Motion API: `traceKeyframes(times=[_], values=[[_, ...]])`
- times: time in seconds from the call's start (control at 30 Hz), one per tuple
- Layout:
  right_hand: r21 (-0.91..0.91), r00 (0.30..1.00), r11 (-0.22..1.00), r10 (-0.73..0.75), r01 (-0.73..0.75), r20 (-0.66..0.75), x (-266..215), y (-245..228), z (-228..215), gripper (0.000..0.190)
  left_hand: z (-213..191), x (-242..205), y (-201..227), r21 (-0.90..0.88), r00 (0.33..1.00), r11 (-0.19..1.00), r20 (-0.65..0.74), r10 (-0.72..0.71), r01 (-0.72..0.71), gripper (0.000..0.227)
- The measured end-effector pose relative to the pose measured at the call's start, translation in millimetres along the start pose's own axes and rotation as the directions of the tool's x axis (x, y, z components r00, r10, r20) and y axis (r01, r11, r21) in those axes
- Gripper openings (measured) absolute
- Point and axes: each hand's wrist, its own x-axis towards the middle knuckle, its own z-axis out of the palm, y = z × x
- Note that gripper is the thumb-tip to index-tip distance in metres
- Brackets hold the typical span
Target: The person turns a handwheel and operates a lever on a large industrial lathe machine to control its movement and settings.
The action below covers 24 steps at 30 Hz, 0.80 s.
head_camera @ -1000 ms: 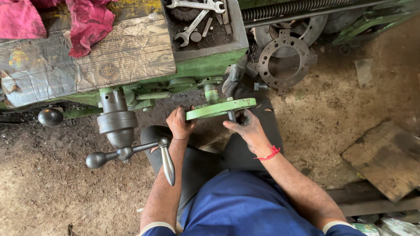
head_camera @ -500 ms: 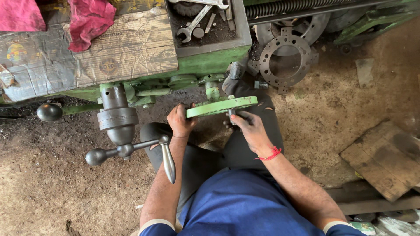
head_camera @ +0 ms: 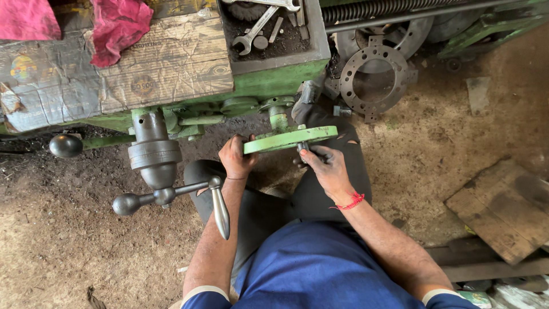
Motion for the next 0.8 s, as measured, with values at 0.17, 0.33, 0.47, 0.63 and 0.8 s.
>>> traceKeyframes(times=[0.17, 0.33, 0.47, 0.63, 0.8], values=[[0.011, 1.0, 1.0, 0.021, -0.021, -0.015, 1, 0, 0, 0.022, 0, -2, -2, -0.006, 1.0, 1.0, -0.001, 0.002, -0.002, 0.025], [0.09, 0.986, 0.983, 0.16, -0.163, 0.046, 6, -2, -7, 0.024, 0, -2, -3, -0.006, 1.0, 1.0, -0.002, 0.003, -0.003, 0.026], [0.289, 0.932, 0.888, 0.317, -0.357, 0.178, 3, -14, -8, 0.032, 0, -2, -2, -0.015, 1.0, 1.0, 0.001, -0.016, 0.016, 0.026], [0.431, 0.913, 0.805, 0.344, -0.408, 0.221, 5, -11, -6, 0.035, -1, -3, -2, -0.017, 1.0, 1.0, 0.001, -0.018, 0.018, 0.026], [0.413, 0.915, 0.817, 0.35, -0.402, 0.199, 8, 1, -15, 0.031, 0, -2, -2, -0.03, 1.0, 0.999, 0.0, -0.032, 0.032, 0.026]])
